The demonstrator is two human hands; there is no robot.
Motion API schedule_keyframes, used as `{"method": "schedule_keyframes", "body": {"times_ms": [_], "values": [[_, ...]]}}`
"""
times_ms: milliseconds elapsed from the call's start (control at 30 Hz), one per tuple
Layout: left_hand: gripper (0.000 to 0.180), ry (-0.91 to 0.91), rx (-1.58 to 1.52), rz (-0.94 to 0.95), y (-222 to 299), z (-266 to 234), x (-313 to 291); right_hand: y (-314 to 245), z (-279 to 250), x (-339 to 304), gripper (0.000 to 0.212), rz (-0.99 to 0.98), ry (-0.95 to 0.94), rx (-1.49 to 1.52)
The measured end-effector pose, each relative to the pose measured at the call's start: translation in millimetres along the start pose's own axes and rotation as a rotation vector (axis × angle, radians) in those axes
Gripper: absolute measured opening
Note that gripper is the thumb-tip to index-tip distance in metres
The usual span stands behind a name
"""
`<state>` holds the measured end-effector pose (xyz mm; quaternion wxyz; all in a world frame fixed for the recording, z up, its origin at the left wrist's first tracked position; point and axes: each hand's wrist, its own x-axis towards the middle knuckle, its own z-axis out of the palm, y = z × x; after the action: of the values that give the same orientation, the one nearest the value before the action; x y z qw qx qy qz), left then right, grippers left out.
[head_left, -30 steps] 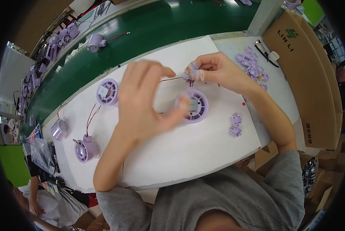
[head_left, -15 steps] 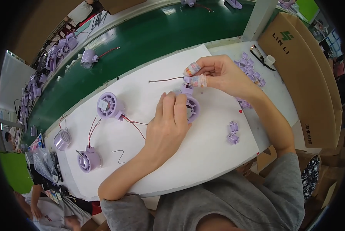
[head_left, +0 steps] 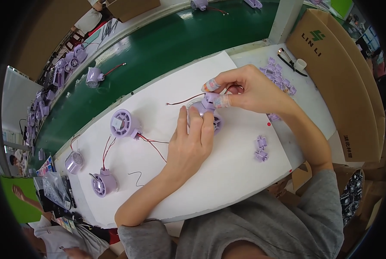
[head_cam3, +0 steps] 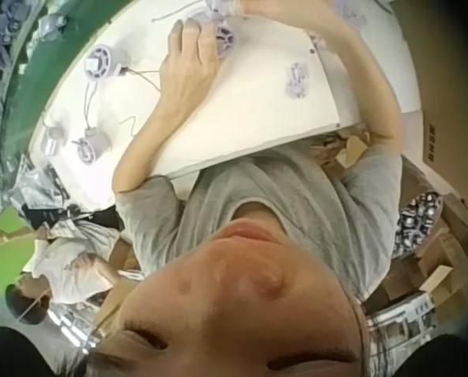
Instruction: The person assembles small plastic clips onto electronic housings by hand, working on a factory production line.
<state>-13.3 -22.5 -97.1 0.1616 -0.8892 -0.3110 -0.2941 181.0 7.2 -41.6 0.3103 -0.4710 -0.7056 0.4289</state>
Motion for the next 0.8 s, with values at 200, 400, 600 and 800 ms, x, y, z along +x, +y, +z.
{"method": "schedule_keyframes", "body": {"times_ms": [200, 400, 600, 800], "values": [[0.065, -0.07, -0.033, -0.017, 0.1, -0.8, -2.2, -2.3, 1.4, 0.7, 0.023, -0.092, 0.028, -0.058], [0.067, -0.077, -0.058, -0.019, 2.3, 0.7, -3.8, 0.2, 2.6, 0.8, 0.022, -0.095, 0.035, -0.072], [0.039, 0.006, -0.033, 0.024, 6.1, 2.4, -2.6, 4.7, 4.9, -0.7, 0.026, -0.285, 0.038, -0.293], [0.034, 0.033, 0.034, 0.019, 9.5, 3.4, -2.1, 3.8, 12.2, -2.9, 0.031, -0.349, 0.035, -0.459]]}}
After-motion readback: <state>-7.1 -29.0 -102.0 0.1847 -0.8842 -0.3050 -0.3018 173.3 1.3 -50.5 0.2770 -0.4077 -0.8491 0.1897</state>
